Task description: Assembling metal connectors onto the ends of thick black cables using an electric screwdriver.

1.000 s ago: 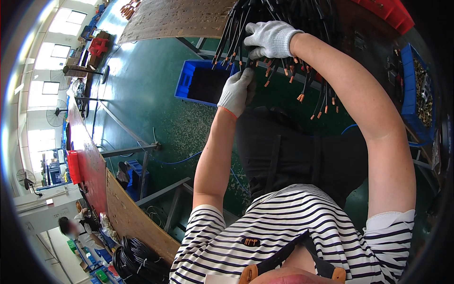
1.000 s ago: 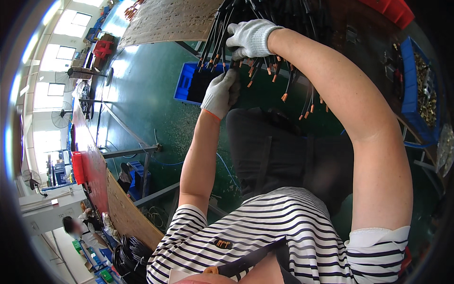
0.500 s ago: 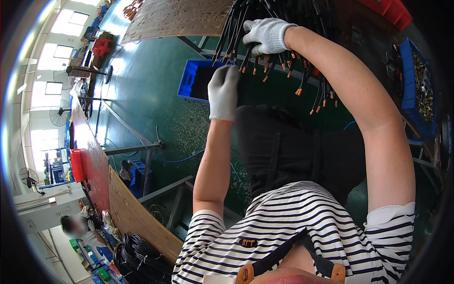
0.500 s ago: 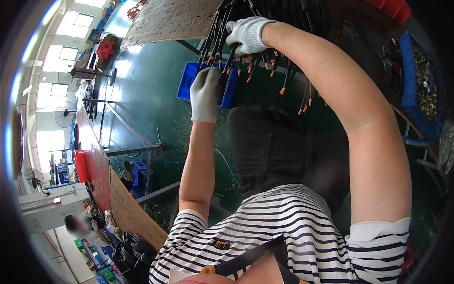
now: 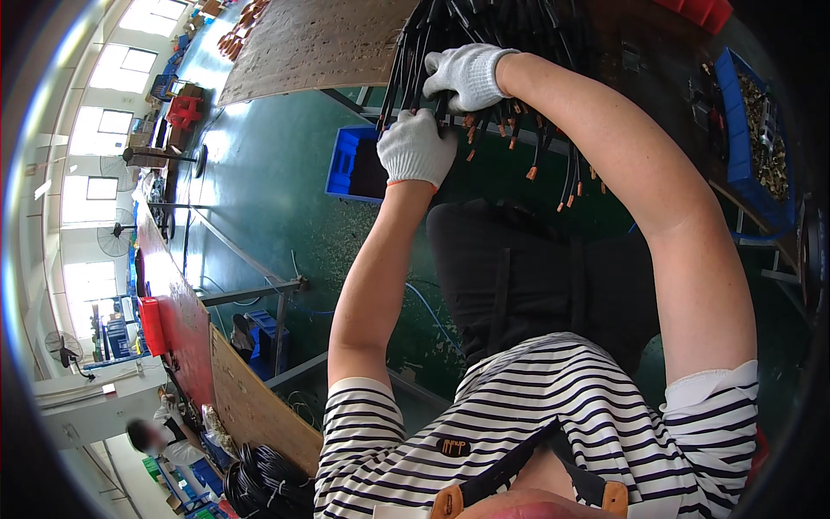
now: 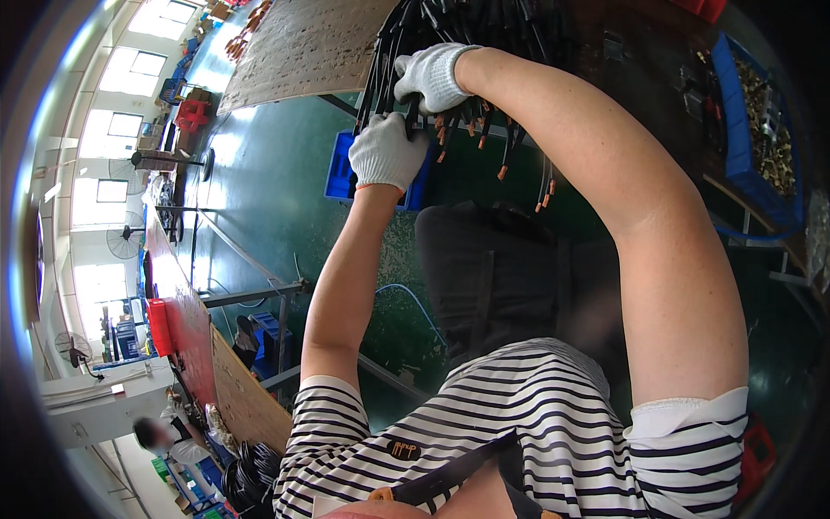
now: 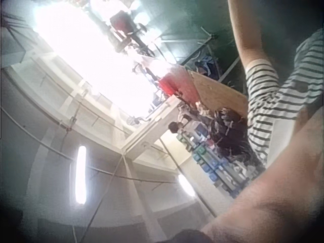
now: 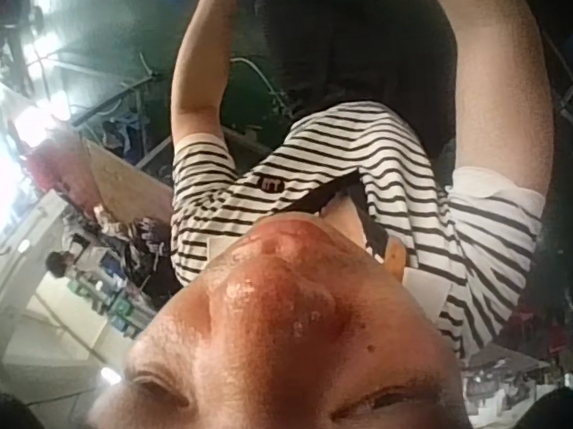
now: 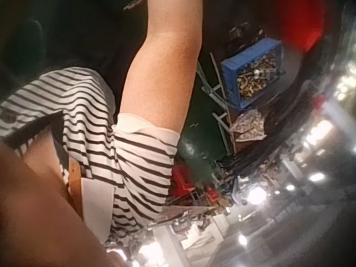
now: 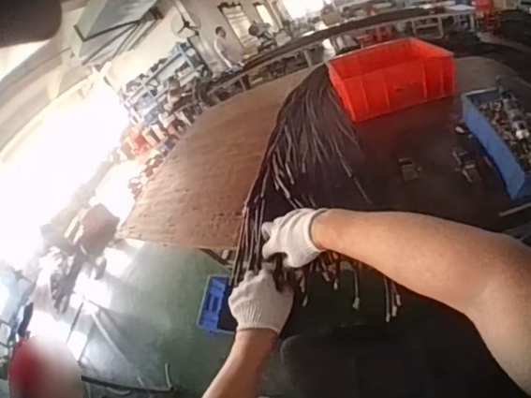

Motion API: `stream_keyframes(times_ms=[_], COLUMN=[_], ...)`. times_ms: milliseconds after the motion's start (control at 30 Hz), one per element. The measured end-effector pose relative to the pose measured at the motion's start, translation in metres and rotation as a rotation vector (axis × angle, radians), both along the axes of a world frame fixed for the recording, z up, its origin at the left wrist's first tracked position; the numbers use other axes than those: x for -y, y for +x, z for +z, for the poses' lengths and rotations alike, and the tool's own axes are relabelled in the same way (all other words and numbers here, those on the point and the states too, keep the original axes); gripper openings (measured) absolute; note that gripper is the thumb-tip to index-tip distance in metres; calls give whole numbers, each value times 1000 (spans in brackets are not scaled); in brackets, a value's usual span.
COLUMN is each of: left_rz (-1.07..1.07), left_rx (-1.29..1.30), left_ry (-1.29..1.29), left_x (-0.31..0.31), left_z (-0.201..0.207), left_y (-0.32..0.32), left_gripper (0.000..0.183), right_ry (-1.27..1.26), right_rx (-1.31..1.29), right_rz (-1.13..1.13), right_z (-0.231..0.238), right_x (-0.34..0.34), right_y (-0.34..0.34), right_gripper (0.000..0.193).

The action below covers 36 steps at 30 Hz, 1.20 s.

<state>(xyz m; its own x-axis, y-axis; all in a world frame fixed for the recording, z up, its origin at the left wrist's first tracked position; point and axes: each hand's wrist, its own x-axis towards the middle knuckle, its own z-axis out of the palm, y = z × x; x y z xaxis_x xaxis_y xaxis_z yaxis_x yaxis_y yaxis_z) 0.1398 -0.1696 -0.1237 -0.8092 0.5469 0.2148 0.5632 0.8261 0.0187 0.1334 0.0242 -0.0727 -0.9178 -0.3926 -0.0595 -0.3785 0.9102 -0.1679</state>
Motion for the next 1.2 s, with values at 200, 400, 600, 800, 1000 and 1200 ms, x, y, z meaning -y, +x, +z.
stream_keyframes(times_ms=[200, 400, 600, 800, 1000, 1200], left_rz=[-15, -2, 79, 486, 505, 240], left_rx=[-175, -157, 113, 1179, 1303, 1347], left_ry=[-31, -21, 66, 1338, 1552, 1721], left_x=[-6, 6, 46, 98, 75, 53], left_z=[-15, -12, -18, -52, -69, -81], left_y=[7, 10, 28, 7, -26, -18], left_gripper=[30, 28, 39, 25, 29, 32], right_ry=[2, -9, -38, -7, -70, -220], right_rx=[-45, -39, -60, -230, -279, -298], right_rz=[-26, -10, -4, 47, 66, -51], right_z=[-3, -9, -9, -18, -20, -26], right_x=[1, -3, -1, -3, -7, 6], right_y=[3, 1, 5, 6, -1, -5], right_gripper=[45, 40, 35, 33, 29, 33])
